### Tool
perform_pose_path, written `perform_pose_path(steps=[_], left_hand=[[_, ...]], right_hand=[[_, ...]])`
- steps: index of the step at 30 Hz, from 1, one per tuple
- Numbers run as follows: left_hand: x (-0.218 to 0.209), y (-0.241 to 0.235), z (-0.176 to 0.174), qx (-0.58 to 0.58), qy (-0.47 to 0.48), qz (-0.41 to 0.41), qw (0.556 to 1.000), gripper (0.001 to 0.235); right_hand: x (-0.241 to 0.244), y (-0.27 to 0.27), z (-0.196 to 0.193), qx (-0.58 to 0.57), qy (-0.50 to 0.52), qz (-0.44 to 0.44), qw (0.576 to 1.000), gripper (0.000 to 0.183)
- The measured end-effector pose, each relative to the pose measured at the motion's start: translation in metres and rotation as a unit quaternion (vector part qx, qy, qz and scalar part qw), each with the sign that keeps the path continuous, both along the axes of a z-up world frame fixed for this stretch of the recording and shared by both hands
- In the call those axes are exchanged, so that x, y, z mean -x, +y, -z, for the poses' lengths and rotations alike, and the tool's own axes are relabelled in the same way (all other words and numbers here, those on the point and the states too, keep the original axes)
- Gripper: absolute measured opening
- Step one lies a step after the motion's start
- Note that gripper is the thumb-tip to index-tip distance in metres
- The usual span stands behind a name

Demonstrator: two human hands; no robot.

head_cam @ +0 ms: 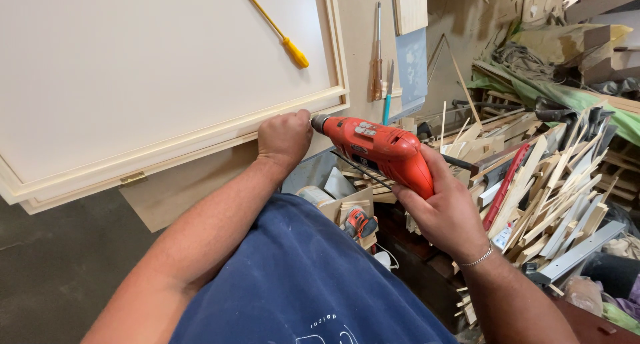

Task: Assembling a wooden box by attaching hinges using a screwdriver and a power drill

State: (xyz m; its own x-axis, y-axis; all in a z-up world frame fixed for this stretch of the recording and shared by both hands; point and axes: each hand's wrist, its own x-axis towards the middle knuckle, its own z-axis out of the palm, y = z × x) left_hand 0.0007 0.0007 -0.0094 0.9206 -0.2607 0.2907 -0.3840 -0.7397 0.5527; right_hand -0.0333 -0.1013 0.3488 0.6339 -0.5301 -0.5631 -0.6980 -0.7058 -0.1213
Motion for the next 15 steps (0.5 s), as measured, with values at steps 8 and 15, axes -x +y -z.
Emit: perform_pose_path(steps=[8,15], left_hand=[[-0.003,0.001,-0.006,-0.028,0.128,0.047,0.990,0.017],[0.003,-0.002,-0.002,-0.062,0.107,0.041,0.991,0.019]], right_hand=[[0.019,-0.009,-0.012,0.009,-0.069,-0.023,0.997,0.074],[0.060,-0.040,-0.063,-0.042,-0.218,0.135,0.966,0.057]])
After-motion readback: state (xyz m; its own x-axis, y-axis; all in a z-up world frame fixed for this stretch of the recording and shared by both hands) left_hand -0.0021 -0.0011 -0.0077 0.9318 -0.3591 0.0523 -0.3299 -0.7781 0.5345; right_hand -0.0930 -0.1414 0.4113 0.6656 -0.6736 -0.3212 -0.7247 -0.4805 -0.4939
